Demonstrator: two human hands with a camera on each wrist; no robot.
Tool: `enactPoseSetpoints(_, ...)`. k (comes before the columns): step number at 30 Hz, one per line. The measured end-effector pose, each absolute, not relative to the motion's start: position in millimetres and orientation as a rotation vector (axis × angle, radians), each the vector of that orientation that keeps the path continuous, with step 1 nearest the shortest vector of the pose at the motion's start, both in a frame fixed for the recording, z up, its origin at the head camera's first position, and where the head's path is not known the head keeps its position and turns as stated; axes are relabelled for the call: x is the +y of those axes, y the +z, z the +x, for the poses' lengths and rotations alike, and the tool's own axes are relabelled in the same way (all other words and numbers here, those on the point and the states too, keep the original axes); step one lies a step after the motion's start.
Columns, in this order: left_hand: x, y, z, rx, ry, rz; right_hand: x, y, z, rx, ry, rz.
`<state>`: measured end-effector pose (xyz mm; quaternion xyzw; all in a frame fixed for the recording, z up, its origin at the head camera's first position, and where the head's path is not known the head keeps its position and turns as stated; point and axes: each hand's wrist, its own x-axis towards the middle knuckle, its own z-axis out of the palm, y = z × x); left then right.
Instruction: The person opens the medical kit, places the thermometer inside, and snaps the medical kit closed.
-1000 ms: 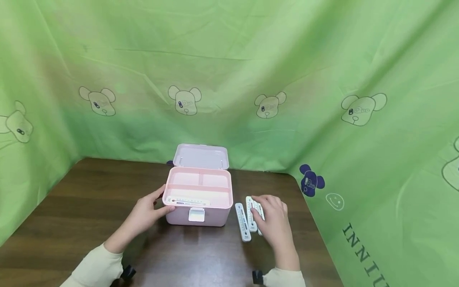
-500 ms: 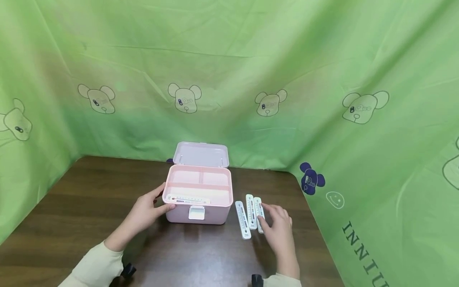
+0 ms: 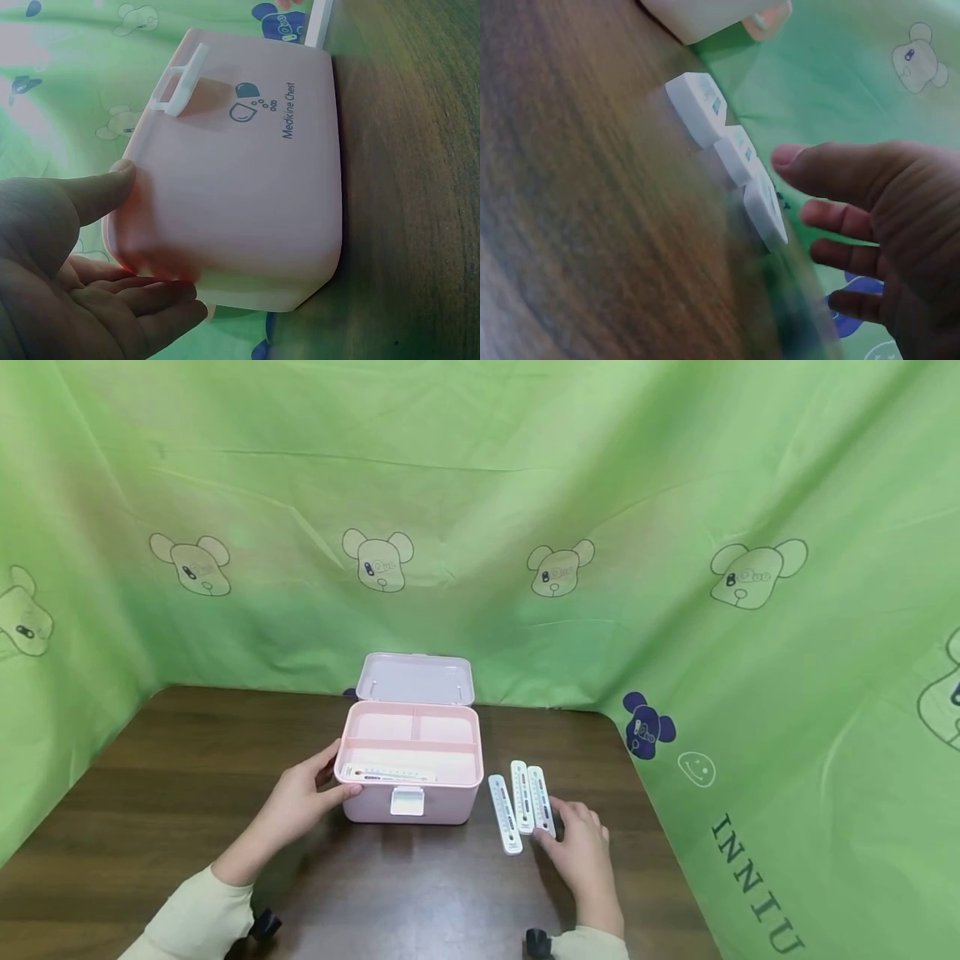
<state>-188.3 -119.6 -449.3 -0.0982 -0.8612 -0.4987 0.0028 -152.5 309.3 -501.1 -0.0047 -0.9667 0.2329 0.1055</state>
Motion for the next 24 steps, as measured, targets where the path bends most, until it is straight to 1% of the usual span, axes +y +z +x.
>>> enactPoseSetpoints(10, -119.0, -448.2, -187.3, -2.692, -1.570, -0.306, 308.8, -506.7, -151.5, -2.969, 0.636, -0.121)
enactPoseSetpoints(24, -118.8, -448.2, -187.7, -2.683, -1.582, -0.313, 307.5, -508.0, -153.3, -2.943, 0.647, -0.260)
